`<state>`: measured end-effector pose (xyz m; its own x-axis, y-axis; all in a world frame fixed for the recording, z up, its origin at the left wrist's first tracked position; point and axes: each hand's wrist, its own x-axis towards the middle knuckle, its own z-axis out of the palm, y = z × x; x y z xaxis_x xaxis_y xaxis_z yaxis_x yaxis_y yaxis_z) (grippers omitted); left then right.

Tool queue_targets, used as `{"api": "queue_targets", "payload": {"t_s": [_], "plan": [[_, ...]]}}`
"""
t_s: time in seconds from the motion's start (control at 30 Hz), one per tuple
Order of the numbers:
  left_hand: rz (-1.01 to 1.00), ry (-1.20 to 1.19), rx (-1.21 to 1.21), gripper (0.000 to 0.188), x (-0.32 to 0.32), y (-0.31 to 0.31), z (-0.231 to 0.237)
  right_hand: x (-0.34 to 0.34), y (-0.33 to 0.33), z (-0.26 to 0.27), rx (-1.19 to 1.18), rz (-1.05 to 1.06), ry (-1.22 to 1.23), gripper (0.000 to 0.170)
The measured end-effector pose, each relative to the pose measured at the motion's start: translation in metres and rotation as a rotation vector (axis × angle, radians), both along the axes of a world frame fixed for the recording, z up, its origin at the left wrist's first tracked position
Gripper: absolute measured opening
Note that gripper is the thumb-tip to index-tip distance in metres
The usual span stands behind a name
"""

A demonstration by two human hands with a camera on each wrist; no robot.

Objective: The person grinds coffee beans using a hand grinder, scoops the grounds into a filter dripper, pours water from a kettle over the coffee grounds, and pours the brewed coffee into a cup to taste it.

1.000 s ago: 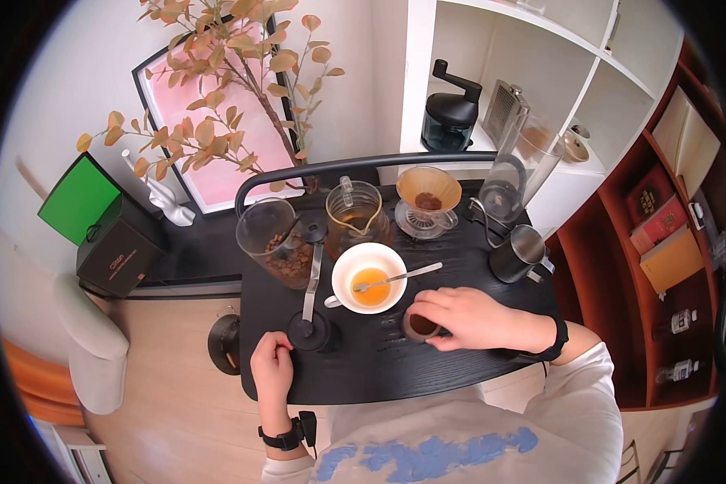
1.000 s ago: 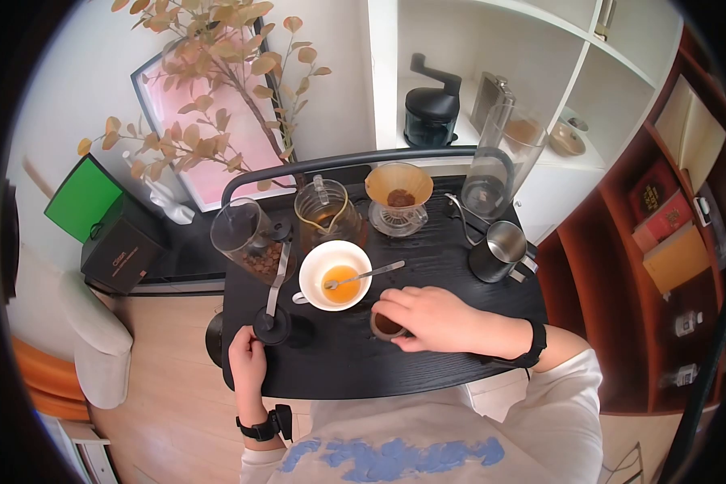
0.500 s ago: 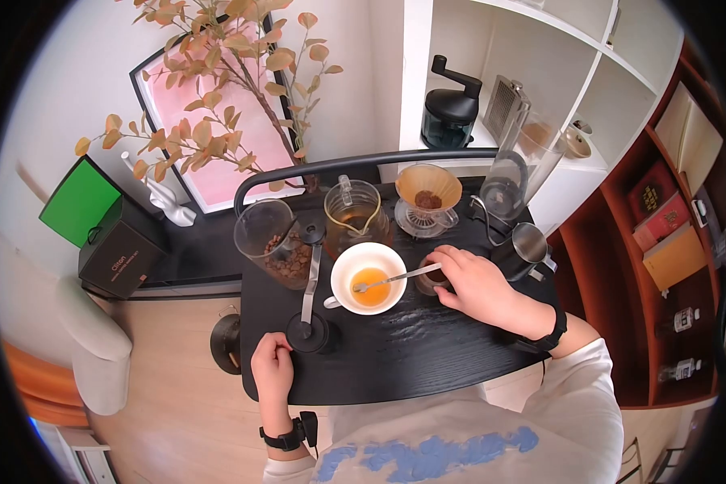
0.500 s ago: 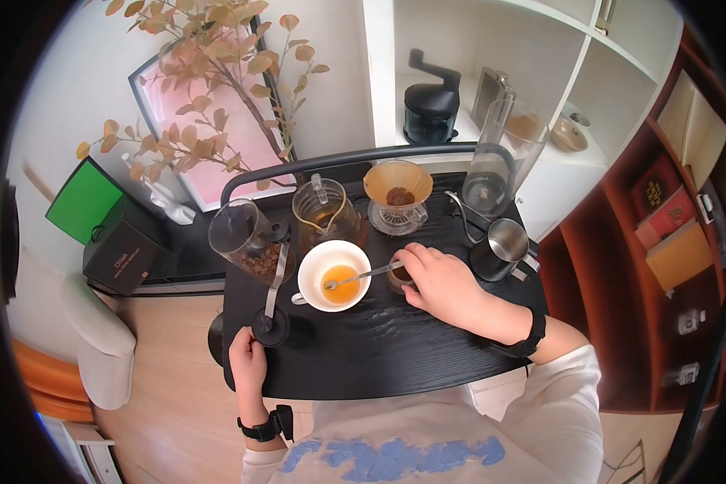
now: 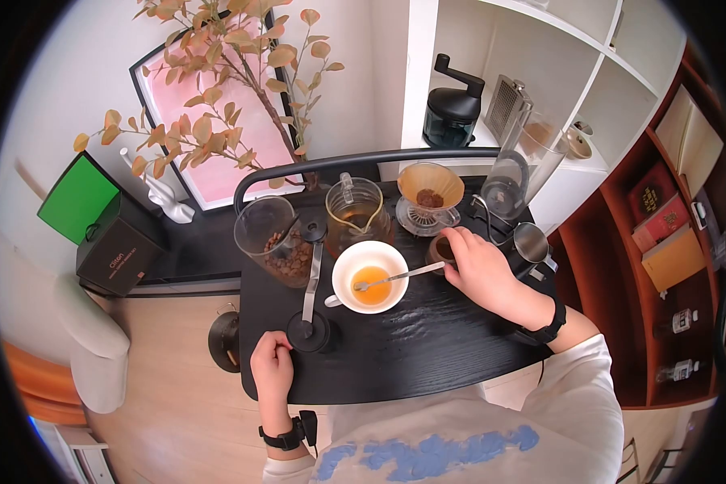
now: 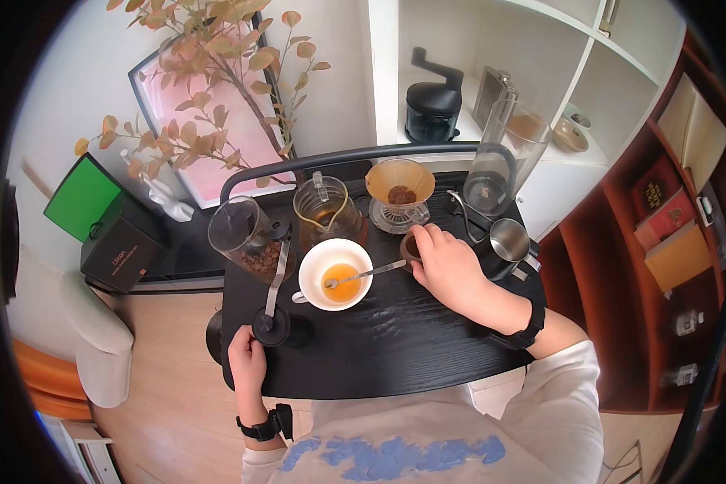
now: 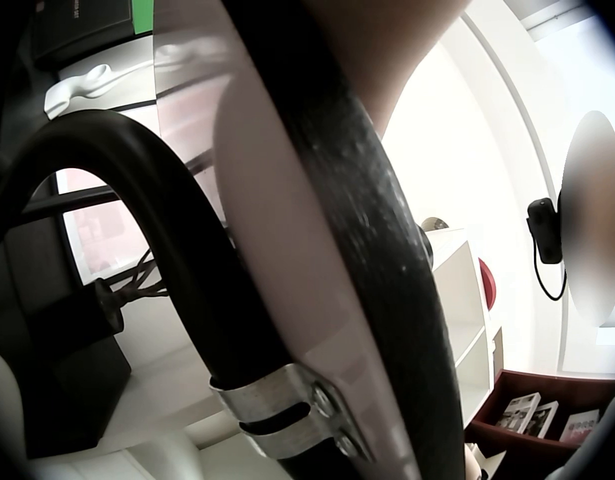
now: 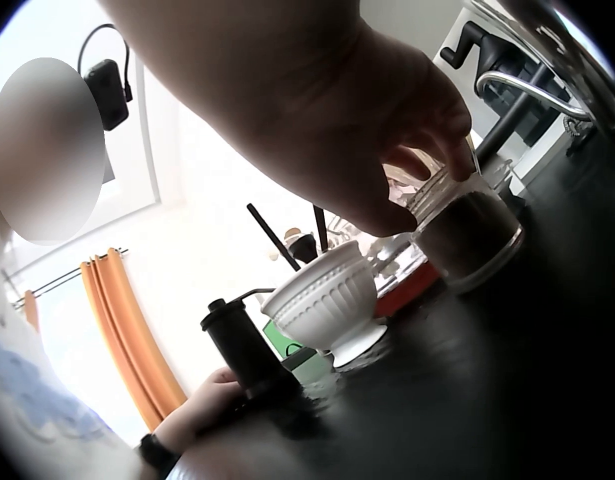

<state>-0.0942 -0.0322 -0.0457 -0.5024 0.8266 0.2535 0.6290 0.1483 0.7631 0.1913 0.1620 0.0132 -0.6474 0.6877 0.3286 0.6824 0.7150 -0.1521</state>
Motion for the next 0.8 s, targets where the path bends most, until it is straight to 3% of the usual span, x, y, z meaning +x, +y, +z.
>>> {"api": "queue_targets", "payload": {"t_s": [0.3,0.6,0.8], "plan": [[-0.005,0.004,0.013,0.014,0.001,0.001,0.003,0.009,0.006,-0.005,0.091,-0.055,-0.098,0.032],[-0.006,-0.008,0.008,0.015,0.002,0.0,0.003,0.007,0.018,-0.011,0.103,-0.276,-0.207,0.041],[-0.008,-0.005,-0.008,0.015,0.0,0.0,0.001,0.015,0.004,0.02,0.187,-0.161,-0.003,0.037]]}}
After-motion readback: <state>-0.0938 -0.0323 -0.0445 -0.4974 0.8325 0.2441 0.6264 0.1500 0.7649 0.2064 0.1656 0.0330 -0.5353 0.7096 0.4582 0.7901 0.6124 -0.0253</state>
